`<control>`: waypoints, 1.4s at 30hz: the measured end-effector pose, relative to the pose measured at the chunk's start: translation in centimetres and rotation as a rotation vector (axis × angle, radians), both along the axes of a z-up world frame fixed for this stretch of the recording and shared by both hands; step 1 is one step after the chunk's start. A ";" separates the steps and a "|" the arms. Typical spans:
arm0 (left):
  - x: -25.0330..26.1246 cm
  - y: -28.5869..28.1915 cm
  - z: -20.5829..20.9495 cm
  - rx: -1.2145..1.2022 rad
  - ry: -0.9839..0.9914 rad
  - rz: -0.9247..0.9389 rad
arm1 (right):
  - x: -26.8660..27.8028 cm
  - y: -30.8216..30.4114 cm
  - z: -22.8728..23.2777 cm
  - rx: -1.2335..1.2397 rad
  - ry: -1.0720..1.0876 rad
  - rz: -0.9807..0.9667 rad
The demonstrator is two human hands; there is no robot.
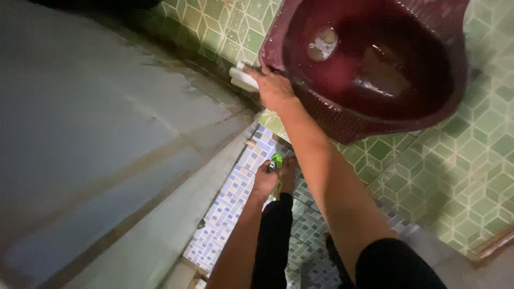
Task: The person cleans a squat toilet by pouring water from a pink pitcher, applying cleaning solution from a green packet, and scrubbing the toilet surface and surrounding floor tiles with a white cloth.
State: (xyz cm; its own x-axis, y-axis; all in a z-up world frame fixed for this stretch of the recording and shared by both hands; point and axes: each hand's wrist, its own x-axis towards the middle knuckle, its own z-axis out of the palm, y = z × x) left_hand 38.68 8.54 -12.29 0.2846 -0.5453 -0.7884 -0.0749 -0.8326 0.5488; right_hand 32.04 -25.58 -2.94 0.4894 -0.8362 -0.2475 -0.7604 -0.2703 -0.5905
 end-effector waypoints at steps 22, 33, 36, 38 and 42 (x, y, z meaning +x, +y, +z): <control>-6.6 2.5 3.7 -0.286 -0.329 0.019 | -17.0 17.9 5.1 0.458 -0.279 -0.147; -6.4 -7.3 8.9 -0.188 0.001 0.233 | -14.0 6.7 5.6 0.380 -0.070 -0.215; -5.1 -10.2 9.9 -0.235 -0.085 0.192 | -12.0 2.8 1.4 0.077 -0.473 -0.032; -4.4 -11.5 9.6 -0.329 -0.103 0.147 | -10.3 0.2 0.3 -0.457 -0.512 0.062; -3.0 -12.0 6.5 -0.369 -0.020 0.139 | -6.6 -4.3 1.3 -0.221 -0.336 -0.117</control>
